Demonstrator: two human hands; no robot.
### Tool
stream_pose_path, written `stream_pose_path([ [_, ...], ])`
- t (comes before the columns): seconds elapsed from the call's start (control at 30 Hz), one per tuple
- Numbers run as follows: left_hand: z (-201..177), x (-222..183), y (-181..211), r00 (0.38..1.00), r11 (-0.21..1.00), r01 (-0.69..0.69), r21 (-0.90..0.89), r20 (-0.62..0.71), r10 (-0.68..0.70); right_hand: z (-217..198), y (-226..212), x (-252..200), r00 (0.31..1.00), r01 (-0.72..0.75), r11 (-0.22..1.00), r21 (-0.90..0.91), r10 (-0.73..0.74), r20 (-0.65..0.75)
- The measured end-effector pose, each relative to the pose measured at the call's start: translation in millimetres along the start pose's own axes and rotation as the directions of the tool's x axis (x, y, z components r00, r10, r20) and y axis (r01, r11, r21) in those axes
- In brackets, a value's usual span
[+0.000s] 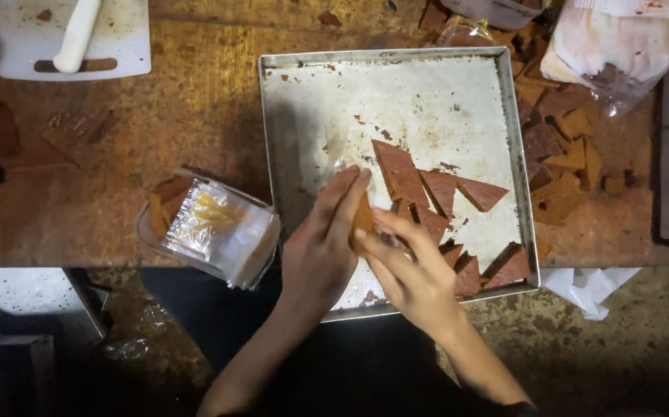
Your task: The person puts rectangular pieces of brown cake from a metal tray into small plastic bags by hand and places the bags into a plastic container.
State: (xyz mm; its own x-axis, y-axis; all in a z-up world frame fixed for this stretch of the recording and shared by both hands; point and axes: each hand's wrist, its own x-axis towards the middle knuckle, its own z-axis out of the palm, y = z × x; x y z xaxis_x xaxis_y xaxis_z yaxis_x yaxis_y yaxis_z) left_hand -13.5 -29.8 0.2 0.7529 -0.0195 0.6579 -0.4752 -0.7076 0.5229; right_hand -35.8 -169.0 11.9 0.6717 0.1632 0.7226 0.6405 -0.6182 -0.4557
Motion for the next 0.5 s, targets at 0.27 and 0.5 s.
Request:
stream_pose_path([
  [0.27, -19, -59, 49, 0.950, 0.686, 0.285, -0.670, 0.291, -0.111, 1, 35, -11, 0.836, -0.474, 0.876, 0.085, 0.418, 0.354],
  [0.5, -47, -56, -46, 0.982, 0.990, 0.134, -0.053, 0.144, -0.125, -28, 42, 71, 0.928, -0.247, 0.953, -0.174, 0.285, 0.242],
])
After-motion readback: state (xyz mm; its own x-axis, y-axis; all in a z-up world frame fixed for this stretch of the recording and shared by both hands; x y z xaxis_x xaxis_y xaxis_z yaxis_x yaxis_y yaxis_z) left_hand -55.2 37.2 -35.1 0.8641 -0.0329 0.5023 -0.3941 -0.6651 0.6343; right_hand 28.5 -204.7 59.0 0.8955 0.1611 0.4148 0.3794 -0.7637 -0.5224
